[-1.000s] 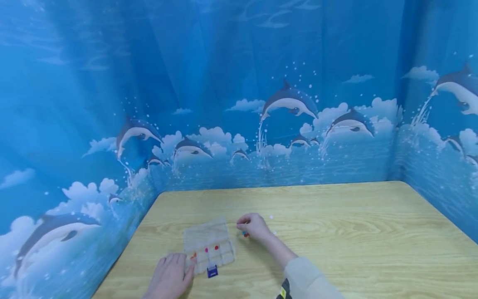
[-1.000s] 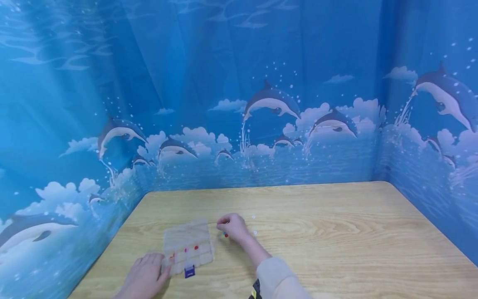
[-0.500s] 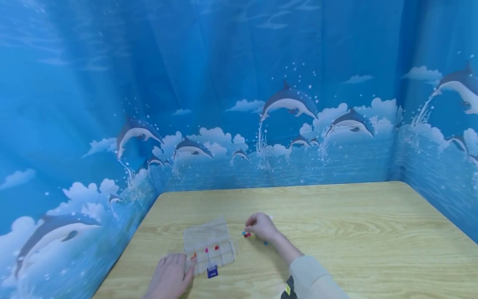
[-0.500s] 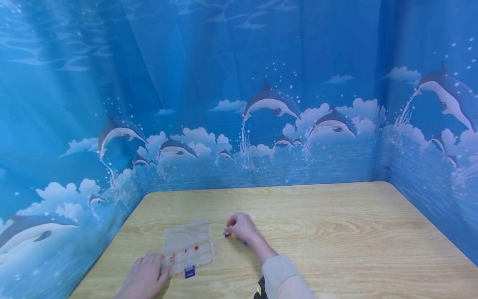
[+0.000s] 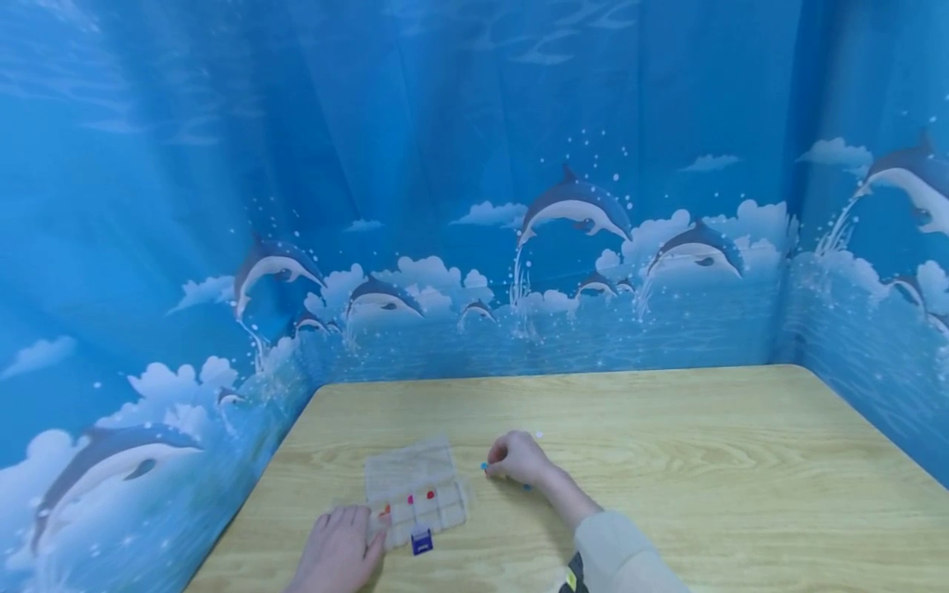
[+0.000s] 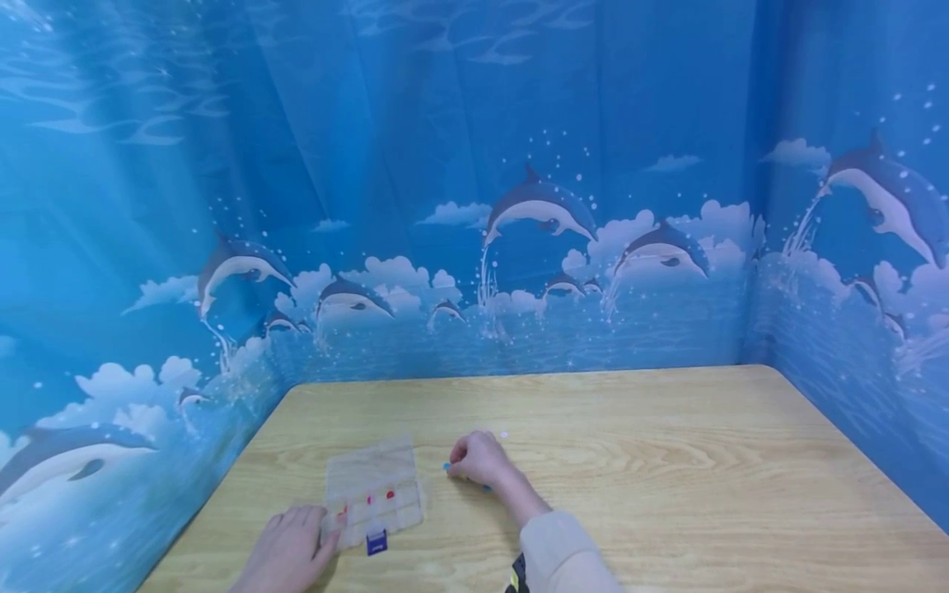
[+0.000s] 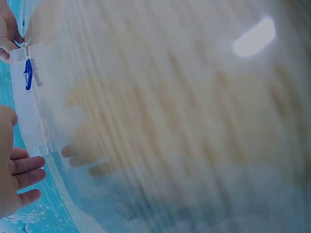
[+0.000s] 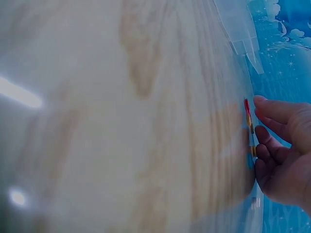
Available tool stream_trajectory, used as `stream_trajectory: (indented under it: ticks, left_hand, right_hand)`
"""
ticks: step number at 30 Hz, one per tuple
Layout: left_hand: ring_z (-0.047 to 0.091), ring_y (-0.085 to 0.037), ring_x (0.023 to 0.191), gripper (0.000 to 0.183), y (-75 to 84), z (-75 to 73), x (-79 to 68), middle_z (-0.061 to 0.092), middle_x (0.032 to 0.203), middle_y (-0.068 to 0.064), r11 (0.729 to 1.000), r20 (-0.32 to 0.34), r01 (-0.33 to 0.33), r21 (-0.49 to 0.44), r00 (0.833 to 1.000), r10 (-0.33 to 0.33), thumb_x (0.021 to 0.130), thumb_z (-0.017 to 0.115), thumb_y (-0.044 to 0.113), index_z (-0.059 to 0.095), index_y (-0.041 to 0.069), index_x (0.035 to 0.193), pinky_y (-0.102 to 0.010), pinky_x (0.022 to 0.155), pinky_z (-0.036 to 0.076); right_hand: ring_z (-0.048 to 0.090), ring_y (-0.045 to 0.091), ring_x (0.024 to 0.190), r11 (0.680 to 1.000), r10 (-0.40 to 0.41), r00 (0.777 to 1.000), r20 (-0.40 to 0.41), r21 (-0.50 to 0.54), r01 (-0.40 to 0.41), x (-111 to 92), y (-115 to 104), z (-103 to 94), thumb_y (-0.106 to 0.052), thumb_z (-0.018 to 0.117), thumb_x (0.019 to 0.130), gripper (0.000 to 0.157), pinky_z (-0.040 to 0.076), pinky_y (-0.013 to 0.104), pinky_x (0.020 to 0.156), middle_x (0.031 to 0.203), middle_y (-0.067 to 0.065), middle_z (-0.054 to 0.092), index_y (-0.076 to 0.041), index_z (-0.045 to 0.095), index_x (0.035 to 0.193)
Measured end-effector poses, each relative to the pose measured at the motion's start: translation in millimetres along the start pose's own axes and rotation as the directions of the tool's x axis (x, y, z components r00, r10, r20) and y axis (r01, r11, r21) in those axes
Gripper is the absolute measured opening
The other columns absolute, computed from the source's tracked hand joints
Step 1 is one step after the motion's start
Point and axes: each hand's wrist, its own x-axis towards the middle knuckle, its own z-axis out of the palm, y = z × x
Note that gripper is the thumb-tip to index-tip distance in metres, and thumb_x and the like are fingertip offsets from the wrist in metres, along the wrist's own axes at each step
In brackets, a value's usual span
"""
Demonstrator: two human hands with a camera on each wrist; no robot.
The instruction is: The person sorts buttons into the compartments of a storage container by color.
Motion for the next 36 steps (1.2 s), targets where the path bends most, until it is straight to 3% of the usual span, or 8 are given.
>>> stream_trajectory:
  ticks: [8, 18, 24, 36]
  left_hand:
    - [0.055, -0.035, 0.098, 0.034, -1.4, 1.2, -0.3, 0.060, 0.096, -0.014, 1.000, 0.002, 0.001, -0.004, 1.000, -0.001, 0.086, 0.059, 0.030, 0.057, -0.001, 0.100, -0.051, 0.084, 0.039]
    - [0.055, -0.033, 0.096, 0.035, 0.4, -1.2, 0.3, 0.059, 0.095, -0.013, 1.000, 0.022, 0.011, -0.001, 1.000, -0.011, 0.087, 0.059, 0.031, 0.057, -0.001, 0.101, -0.051, 0.083, 0.040]
    - [0.055, -0.031, 0.093, 0.033, 1.6, -3.4, 0.6, 0.058, 0.091, -0.011, 1.000, 0.029, 0.007, -0.007, 1.000, -0.007, 0.086, 0.059, 0.031, 0.057, 0.000, 0.099, -0.050, 0.082, 0.040]
    - [0.055, -0.030, 0.092, 0.033, 1.6, -2.9, -0.7, 0.058, 0.091, -0.011, 1.000, 0.014, -0.001, 0.000, 1.000, 0.001, 0.086, 0.060, 0.031, 0.057, 0.001, 0.098, -0.050, 0.082, 0.041]
  right_hand:
    - [0.052, 0.011, 0.067, 0.996, -0.047, 0.999, 0.000, -0.073, 0.047, -0.1, 0.5, 1.4, -0.008, 0.075, 0.075, 0.008, 0.045, 0.026, 0.061, 0.070, -0.005, 0.059, -0.009, 0.067, 0.074]
    - [0.045, 0.013, 0.078, 0.971, -0.065, 0.998, -0.006, -0.230, 0.062, 0.7, -2.6, 3.4, -0.013, 0.074, 0.076, 0.012, 0.038, 0.037, 0.076, 0.069, -0.010, 0.054, -0.017, 0.064, 0.071]
    - [0.046, 0.016, 0.081, 0.965, -0.065, 0.998, -0.014, -0.254, 0.059, 0.1, -5.3, 3.3, -0.014, 0.074, 0.075, 0.010, 0.038, 0.040, 0.078, 0.069, -0.009, 0.054, -0.015, 0.066, 0.071]
    - [0.042, 0.017, 0.080, 0.968, -0.041, 0.999, -0.020, -0.249, 0.035, -0.2, -5.9, 5.5, -0.012, 0.074, 0.076, 0.016, 0.036, 0.034, 0.069, 0.075, -0.004, 0.049, -0.015, 0.061, 0.066]
